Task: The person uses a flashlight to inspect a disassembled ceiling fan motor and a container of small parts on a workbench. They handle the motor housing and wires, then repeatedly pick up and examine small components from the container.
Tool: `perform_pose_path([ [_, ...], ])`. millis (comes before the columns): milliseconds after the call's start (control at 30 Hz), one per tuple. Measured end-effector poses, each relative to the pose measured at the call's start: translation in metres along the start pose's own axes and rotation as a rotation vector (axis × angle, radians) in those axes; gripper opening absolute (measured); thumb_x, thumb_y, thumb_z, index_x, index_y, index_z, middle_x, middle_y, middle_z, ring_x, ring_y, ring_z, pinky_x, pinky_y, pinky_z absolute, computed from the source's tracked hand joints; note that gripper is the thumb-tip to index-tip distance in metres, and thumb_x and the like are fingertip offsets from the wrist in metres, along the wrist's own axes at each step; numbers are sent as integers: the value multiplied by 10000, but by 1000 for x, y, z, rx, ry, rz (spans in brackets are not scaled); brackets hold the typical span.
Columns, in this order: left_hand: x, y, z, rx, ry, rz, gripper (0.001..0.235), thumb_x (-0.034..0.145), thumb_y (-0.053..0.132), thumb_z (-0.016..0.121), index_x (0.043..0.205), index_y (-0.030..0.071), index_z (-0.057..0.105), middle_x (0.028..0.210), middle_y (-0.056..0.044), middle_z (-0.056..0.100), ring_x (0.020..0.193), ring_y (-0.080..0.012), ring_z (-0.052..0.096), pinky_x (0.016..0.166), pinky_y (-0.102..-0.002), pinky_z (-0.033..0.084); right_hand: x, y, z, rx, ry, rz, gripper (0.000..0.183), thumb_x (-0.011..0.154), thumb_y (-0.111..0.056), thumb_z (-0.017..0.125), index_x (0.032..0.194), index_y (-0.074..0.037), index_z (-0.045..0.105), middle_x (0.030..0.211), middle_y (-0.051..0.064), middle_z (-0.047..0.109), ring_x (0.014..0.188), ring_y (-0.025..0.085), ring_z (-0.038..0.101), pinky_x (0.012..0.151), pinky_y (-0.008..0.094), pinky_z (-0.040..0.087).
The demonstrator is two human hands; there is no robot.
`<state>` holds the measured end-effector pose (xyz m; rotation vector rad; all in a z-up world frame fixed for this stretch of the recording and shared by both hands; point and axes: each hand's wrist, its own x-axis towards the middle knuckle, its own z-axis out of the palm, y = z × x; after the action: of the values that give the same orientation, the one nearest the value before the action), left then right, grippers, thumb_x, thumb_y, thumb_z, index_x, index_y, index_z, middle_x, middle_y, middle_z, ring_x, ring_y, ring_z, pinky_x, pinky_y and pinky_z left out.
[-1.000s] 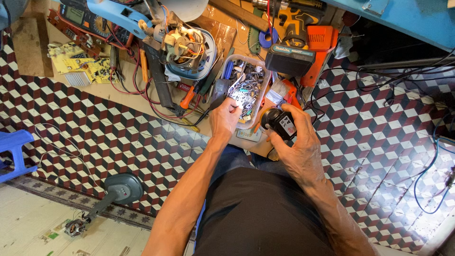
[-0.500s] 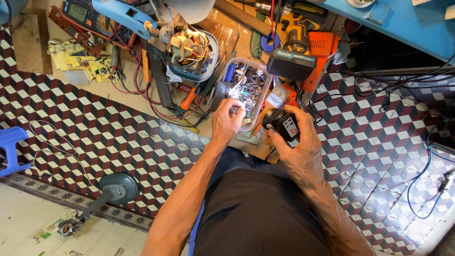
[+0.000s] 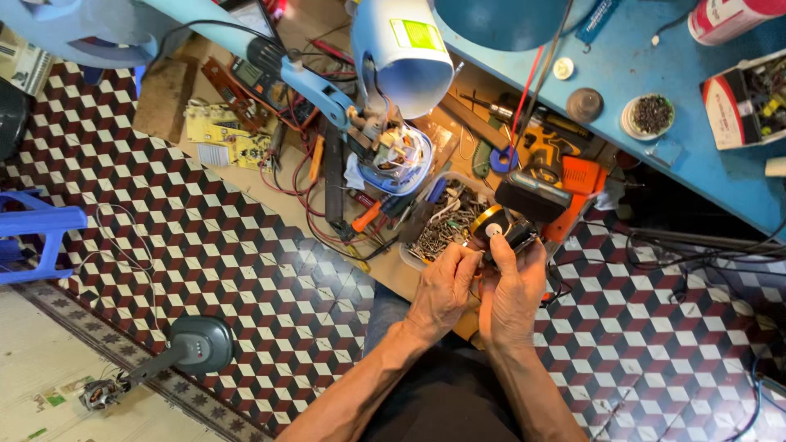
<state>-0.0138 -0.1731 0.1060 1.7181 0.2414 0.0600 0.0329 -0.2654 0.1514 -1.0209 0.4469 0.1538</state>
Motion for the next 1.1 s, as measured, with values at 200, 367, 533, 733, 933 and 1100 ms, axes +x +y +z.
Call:
perform_pose_path([
  [200, 19, 29, -22, 119, -52, 105, 130, 997, 147, 633, 1020, 24, 602, 957, -173, 635, 876, -368, 657, 759, -429, 536, 11, 9, 28, 33, -76, -40, 298, 956, -70, 695, 1220, -45, 560, 1099, 23, 608, 1000, 112, 600, 906, 275, 517],
  [367, 35, 34, -46, 78, -222, 106, 171, 970, 145, 649, 1084, 19, 637, 978, -187, 665, 889, -377, 673, 770, -441, 550, 14, 9, 25, 157, -61, 2, 280, 966, -46, 661, 1231, -68, 575, 1103, 1, 619, 1016, 104, 586, 929, 266, 497],
  [533, 45, 47, -50, 131, -252, 68, 199, 924, 160, 689, 1034, 1, 641, 904, -198, 695, 808, -355, 698, 712, -421, 563, 4, 9, 34, 118, 1, -79, 293, 962, -71, 638, 1247, -72, 568, 1133, 13, 622, 1031, 120, 597, 927, 284, 514],
  [733, 63, 56, -95, -185, -437, -289, 243, 999, 180, 551, 1130, 10, 665, 837, -119, 707, 737, -158, 681, 686, -340, 573, -10, 11, 79, -150, 18, -286, 399, 970, -45, 645, 1336, -12, 491, 1223, 82, 604, 1138, 161, 596, 1023, 307, 505],
  [933, 79, 59, -131, -213, -514, -257, 251, 960, 155, 633, 1135, -17, 688, 882, -84, 703, 805, -83, 612, 728, -283, 542, -14, 15, 128, -294, 65, -402, 448, 972, -18, 658, 1371, 13, 456, 1238, 98, 605, 1144, 145, 596, 1015, 287, 499],
  [1100, 76, 55, -143, -234, -415, -257, 224, 953, 174, 666, 1085, -2, 710, 892, -54, 742, 820, -79, 690, 743, -266, 590, -19, 8, 158, -383, 28, -354, 456, 965, -80, 691, 1360, 12, 483, 1208, 125, 650, 1113, 189, 654, 982, 320, 560],
])
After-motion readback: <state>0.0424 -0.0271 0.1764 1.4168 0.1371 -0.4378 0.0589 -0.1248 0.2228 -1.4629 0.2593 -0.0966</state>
